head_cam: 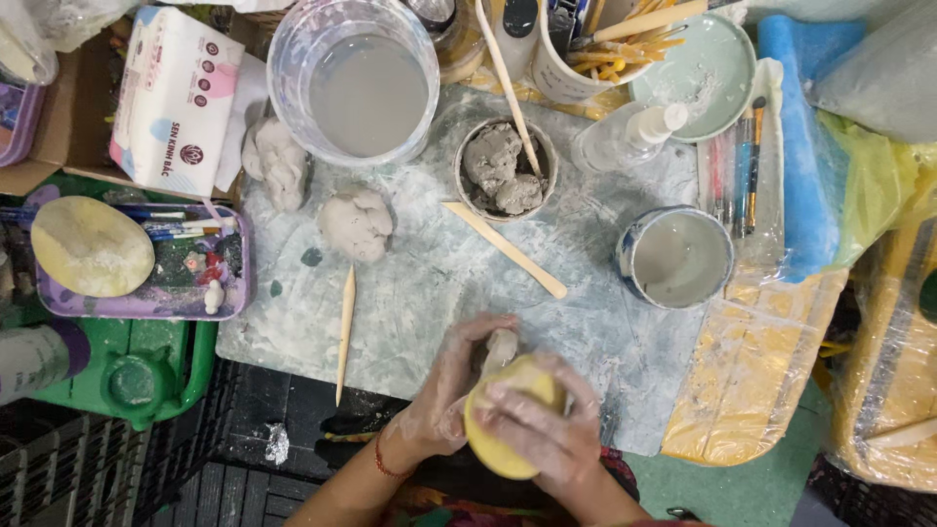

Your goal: The person shapes a heart-shaped clay object by hand and uses a yellow sponge to smooth the surface. They use a wooden tool to refine the edges of the clay.

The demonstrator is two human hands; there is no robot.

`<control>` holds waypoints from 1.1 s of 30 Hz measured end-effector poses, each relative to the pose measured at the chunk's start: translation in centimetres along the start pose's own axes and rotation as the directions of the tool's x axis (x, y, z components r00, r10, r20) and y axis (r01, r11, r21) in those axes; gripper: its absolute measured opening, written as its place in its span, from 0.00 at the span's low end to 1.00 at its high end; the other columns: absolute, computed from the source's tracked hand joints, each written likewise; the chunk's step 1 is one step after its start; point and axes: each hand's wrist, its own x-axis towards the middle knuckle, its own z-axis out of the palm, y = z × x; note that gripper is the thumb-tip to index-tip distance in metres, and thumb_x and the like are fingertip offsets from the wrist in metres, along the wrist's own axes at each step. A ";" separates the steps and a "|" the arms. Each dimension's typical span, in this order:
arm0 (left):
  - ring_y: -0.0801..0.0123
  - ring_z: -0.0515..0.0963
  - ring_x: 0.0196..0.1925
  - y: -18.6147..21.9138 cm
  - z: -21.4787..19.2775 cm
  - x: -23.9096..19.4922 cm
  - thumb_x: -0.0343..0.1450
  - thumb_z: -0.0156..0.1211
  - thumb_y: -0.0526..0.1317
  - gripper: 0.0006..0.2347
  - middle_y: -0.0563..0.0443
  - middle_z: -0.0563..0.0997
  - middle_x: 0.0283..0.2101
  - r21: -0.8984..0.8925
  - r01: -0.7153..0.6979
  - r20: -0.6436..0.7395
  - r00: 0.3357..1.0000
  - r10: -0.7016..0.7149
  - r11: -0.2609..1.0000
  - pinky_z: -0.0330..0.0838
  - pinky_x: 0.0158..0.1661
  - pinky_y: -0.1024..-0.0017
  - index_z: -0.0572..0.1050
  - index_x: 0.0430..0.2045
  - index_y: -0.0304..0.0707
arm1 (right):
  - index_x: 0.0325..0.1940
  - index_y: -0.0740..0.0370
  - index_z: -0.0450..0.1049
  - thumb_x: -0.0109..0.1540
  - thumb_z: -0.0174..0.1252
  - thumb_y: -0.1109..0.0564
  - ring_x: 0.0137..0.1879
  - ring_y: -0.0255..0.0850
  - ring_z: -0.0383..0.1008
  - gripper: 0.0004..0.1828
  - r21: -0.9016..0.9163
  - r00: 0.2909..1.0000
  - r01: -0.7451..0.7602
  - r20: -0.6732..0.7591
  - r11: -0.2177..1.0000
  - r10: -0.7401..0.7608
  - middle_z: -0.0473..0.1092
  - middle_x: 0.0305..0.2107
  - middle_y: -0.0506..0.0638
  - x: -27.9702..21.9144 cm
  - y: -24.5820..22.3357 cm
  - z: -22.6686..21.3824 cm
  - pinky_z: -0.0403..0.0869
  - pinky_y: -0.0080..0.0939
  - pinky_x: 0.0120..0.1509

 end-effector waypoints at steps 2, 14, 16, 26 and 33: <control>0.60 0.75 0.61 0.5 0.0 0.0 0.79 0.43 0.64 0.33 0.37 0.68 0.60 0.074 0.057 0.007 0.998 -0.058 0.996 0.77 0.61 0.64 0.52 0.69 0.33 | 0.51 0.41 0.81 0.55 0.75 0.54 0.73 0.52 0.63 0.21 -0.124 0.995 -0.097 -0.012 0.988 0.097 0.72 0.57 0.37 0.9 0.2 -0.2 0.70 0.54 0.74; 0.59 0.71 0.62 0.7 -0.9 -0.2 0.78 0.44 0.64 0.35 0.38 0.67 0.62 0.223 0.086 -0.020 0.996 -0.084 0.971 0.71 0.61 0.62 0.54 0.69 0.30 | 0.48 0.45 0.82 0.54 0.72 0.55 0.65 0.48 0.68 0.18 -0.010 0.995 -0.018 0.095 1.000 0.019 0.75 0.54 0.40 0.9 -0.9 -1.2 0.71 0.52 0.69; 0.58 0.70 0.67 1.1 -0.7 -0.6 0.80 0.41 0.64 0.35 0.36 0.65 0.66 0.180 0.086 0.003 0.996 -0.088 0.980 0.69 0.66 0.62 0.54 0.70 0.29 | 0.47 0.46 0.79 0.55 0.69 0.57 0.66 0.57 0.65 0.17 -0.164 0.994 -0.060 0.077 0.985 0.074 0.72 0.55 0.43 2.5 -0.6 -1.7 0.68 0.55 0.72; 0.59 0.72 0.63 0.1 -0.4 -0.3 0.81 0.37 0.63 0.30 0.34 0.66 0.62 0.114 0.093 -0.082 0.993 -0.084 0.989 0.71 0.65 0.60 0.52 0.60 0.29 | 0.57 0.58 0.74 0.62 0.59 0.67 0.75 0.63 0.64 0.19 0.098 0.911 -0.412 0.076 0.906 0.406 0.70 0.62 0.49 6.5 -1.6 -1.6 0.69 0.56 0.78; 0.62 0.70 0.60 1.0 -0.4 0.5 0.78 0.39 0.65 0.33 0.39 0.66 0.59 -0.063 0.134 -0.199 0.969 -0.144 0.989 0.66 0.63 0.62 0.52 0.64 0.32 | 0.46 0.51 0.83 0.56 0.69 0.57 0.68 0.60 0.65 0.14 -0.037 0.984 -0.045 0.172 0.998 0.051 0.75 0.54 0.42 2.6 -2.9 -0.1 0.67 0.60 0.73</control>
